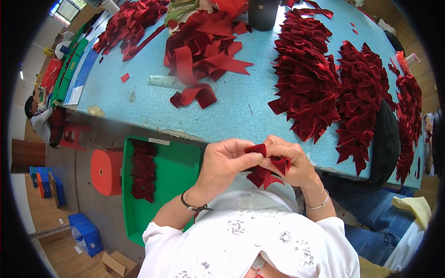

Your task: Manually tying and folding small pieces of red fabric into decorative bows at a factory workstation.

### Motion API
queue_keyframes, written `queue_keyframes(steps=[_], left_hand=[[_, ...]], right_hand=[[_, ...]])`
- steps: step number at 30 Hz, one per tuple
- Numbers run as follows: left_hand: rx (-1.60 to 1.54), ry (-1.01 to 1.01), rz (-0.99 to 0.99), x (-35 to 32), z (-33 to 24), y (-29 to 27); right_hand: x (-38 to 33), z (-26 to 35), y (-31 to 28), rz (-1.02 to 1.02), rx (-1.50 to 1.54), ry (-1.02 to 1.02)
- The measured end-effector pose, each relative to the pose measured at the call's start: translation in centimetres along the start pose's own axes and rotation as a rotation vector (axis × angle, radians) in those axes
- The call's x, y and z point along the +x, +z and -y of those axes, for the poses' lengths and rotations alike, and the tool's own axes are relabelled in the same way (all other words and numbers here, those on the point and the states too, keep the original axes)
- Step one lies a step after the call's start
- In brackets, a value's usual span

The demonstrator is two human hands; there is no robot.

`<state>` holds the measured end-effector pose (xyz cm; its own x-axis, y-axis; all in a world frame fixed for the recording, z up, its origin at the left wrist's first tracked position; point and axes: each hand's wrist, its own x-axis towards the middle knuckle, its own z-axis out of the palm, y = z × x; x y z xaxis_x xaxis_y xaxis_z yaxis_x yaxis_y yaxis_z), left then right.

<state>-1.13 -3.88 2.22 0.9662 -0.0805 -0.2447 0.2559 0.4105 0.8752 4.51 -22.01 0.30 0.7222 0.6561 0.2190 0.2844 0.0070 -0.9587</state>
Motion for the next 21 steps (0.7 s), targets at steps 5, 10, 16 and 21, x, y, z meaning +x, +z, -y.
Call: queue_keyframes(steps=[5, 10, 16, 21], left_hand=[[0.025, 0.102, -0.081, -0.3, 0.9, -0.4], [-0.038, 0.113, -0.088, 0.0, 1.1, -0.1], [-0.089, 0.186, -0.145, 0.2, 0.9, 0.3], [-0.126, 0.211, -0.160, 0.6, 1.4, 0.3]], right_hand=[[0.1, 0.4, 0.6, -0.038, -0.059, 0.003], [0.0, 0.8, 0.7, -0.098, -0.046, 0.034], [-0.1, 1.2, 0.8, -0.173, 0.107, 0.169], [0.1, 1.4, 0.8, -0.228, 0.339, 0.254]])
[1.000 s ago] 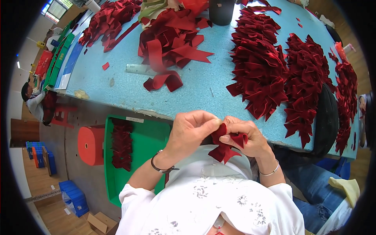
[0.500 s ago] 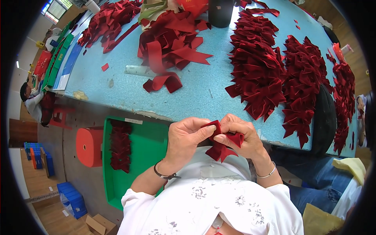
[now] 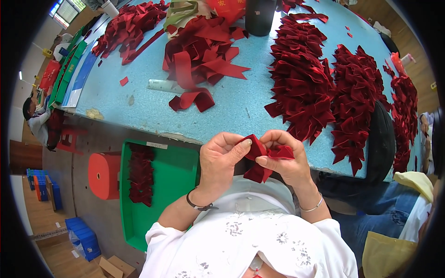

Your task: Manually tying and folding small pieces of red fabric into decorative bows at a factory workstation.

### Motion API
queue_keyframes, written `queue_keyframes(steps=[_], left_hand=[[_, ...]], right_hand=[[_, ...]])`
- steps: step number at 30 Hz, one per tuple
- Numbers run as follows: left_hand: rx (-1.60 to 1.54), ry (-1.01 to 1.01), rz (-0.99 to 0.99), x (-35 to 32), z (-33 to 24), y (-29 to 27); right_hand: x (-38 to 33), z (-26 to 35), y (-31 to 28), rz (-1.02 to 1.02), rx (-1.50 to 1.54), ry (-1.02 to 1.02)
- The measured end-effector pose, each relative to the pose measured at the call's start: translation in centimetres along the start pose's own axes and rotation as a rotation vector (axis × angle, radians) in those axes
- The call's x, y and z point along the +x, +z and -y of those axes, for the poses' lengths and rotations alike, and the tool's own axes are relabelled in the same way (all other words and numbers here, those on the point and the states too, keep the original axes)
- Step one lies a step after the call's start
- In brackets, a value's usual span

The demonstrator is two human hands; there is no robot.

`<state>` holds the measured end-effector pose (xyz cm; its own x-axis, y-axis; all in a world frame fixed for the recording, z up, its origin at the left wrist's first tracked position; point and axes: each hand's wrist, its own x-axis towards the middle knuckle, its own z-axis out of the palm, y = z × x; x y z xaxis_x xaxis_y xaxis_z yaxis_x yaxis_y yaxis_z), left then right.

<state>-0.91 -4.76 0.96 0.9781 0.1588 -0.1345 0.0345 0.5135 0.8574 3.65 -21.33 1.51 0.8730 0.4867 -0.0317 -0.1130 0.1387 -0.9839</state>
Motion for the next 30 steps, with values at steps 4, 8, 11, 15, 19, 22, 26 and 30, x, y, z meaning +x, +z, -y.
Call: queue_keyframes(steps=[4, 8, 11, 15, 19, 22, 26, 30], left_hand=[[-0.151, -0.161, 0.013, 0.6, 0.2, -0.1], [-0.283, -0.312, 0.031, 1.6, -1.2, 0.0], [-0.228, -0.285, 0.017, 1.7, -2.3, 0.1], [0.005, -0.266, 0.150, 1.3, -2.9, 0.9], [0.176, -0.190, 0.220, 1.3, -1.8, 0.3], [0.255, -0.084, 0.174, 0.9, -0.9, 0.2], [0.361, 0.042, 0.057, 0.7, -0.7, 0.3], [0.362, -0.006, -0.044, 1.1, -1.0, 0.1]], right_hand=[[0.1, -0.3, -0.3, 0.009, 0.077, 0.031], [0.1, -0.5, -0.5, -0.018, 0.175, 0.075], [0.0, -0.5, -0.8, -0.037, 0.238, 0.093], [0.1, -0.6, -0.8, -0.039, 0.222, 0.073], [0.2, -0.7, -0.7, 0.011, 0.165, 0.020], [0.3, -0.7, -0.5, 0.005, 0.140, 0.031], [0.2, -0.5, -0.1, 0.003, 0.127, 0.090], [0.5, -0.6, 0.0, 0.008, 0.156, 0.116]])
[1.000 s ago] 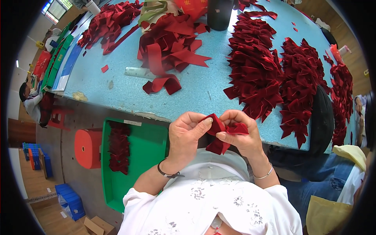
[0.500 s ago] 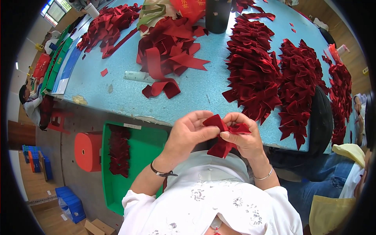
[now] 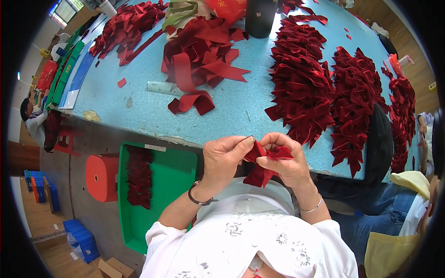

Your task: Manually tying and folding small pieces of red fabric into decorative bows at a factory workstation.

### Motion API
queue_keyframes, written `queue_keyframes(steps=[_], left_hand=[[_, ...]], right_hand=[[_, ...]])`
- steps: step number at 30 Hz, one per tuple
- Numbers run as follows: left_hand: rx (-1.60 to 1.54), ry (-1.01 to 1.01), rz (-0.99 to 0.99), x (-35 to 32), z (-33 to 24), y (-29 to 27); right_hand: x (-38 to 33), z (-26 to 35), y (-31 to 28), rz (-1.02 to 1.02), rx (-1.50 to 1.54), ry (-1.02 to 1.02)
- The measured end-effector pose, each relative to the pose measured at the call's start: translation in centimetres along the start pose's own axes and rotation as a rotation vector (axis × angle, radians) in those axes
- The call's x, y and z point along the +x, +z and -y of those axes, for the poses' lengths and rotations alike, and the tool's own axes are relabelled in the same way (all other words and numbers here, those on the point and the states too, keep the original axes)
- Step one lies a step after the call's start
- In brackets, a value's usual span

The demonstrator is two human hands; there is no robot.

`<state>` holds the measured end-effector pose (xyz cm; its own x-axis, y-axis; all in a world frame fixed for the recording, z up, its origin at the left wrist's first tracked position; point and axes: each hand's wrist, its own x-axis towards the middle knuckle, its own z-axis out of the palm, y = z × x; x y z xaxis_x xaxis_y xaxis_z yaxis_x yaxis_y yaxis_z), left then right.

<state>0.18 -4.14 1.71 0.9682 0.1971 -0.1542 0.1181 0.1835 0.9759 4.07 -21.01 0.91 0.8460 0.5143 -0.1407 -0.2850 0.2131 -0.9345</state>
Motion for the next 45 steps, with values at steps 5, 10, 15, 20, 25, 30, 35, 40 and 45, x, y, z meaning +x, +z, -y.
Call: queue_keyframes(steps=[5, 10, 15, 20, 25, 30, 35, 40, 45], left_hand=[[-0.074, 0.083, -0.073, 2.0, -0.5, -1.9], [0.002, 0.078, 0.204, 2.5, -1.3, 0.0], [0.360, 0.173, 0.286, 1.8, -1.3, -0.8], [0.144, 0.286, 0.110, 1.2, 0.9, -0.2], [0.297, 0.452, 0.129, 1.2, 0.9, 0.1], [0.261, 0.445, 0.089, 1.5, 1.0, 0.3], [0.096, 0.286, 0.220, 0.6, -0.6, -0.1], [0.363, 0.248, 0.144, 0.1, -1.6, -0.1], [0.072, 0.368, -0.106, 1.9, -2.0, -1.1]], right_hand=[[0.3, -0.1, -0.5, -0.011, 0.072, 0.005], [0.4, 1.1, -0.7, -0.019, -0.015, -0.034], [0.3, 0.6, -0.6, 0.027, -0.072, -0.039], [0.4, 0.0, -0.7, 0.067, -0.002, -0.110], [0.4, -0.1, -0.9, 0.093, 0.025, -0.075], [0.3, 0.4, -0.9, 0.078, -0.066, -0.102], [-0.7, 0.7, -0.5, 0.068, -0.018, -0.067], [-0.7, 0.8, -0.4, 0.043, 0.034, -0.105], [-0.6, 1.3, -1.3, -0.017, 0.119, 0.043]])
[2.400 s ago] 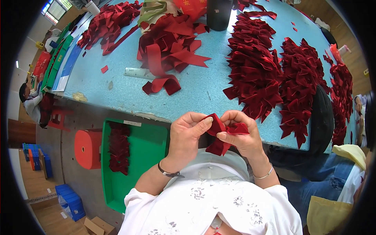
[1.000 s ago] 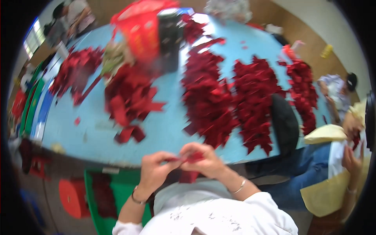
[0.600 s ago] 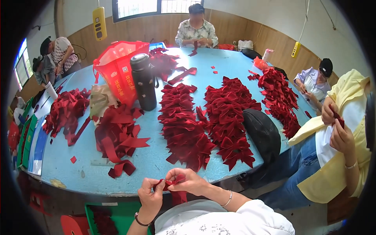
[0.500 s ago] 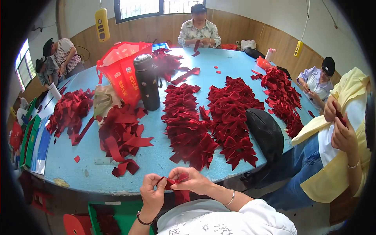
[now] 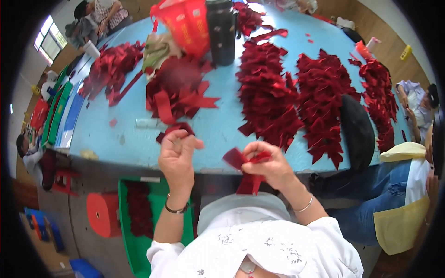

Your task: Manually tying and folding small pieces of red fabric into decorative bows at a factory workstation.

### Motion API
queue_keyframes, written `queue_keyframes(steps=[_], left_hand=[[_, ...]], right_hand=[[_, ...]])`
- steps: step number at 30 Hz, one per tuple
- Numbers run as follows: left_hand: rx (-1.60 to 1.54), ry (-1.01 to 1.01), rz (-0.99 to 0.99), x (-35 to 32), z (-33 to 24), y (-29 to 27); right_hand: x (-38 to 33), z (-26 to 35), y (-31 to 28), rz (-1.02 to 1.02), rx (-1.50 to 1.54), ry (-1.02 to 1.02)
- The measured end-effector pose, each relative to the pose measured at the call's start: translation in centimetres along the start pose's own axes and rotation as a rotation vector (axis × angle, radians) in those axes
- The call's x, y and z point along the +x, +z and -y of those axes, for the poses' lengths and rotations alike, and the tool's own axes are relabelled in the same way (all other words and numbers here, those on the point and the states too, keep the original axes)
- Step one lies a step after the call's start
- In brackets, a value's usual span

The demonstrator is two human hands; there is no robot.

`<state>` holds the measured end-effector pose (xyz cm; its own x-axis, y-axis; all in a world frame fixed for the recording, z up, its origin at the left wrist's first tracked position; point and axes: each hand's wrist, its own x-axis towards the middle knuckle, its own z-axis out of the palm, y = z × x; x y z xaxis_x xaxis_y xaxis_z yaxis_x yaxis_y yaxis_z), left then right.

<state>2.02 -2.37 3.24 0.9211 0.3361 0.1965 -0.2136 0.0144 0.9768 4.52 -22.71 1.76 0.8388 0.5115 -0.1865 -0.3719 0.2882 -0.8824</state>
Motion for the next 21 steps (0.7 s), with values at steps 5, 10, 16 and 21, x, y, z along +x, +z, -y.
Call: queue_keyframes(steps=[5, 10, 16, 21], left_hand=[[0.361, 0.393, 0.271, -2.8, -1.3, 0.0], [0.472, 0.490, 0.274, -4.3, -0.3, 2.7], [0.485, 0.401, 0.218, -3.9, 0.6, 2.6], [0.477, 0.327, 0.204, -3.3, 1.3, 1.7]], right_hand=[[1.5, -0.9, -0.3, -0.197, -0.010, -0.165], [2.0, -0.3, 2.0, -0.343, -0.192, -0.289], [1.0, 0.7, 3.2, -0.266, -0.396, -0.223], [0.4, 1.0, 5.5, -0.082, -0.303, -0.285]])
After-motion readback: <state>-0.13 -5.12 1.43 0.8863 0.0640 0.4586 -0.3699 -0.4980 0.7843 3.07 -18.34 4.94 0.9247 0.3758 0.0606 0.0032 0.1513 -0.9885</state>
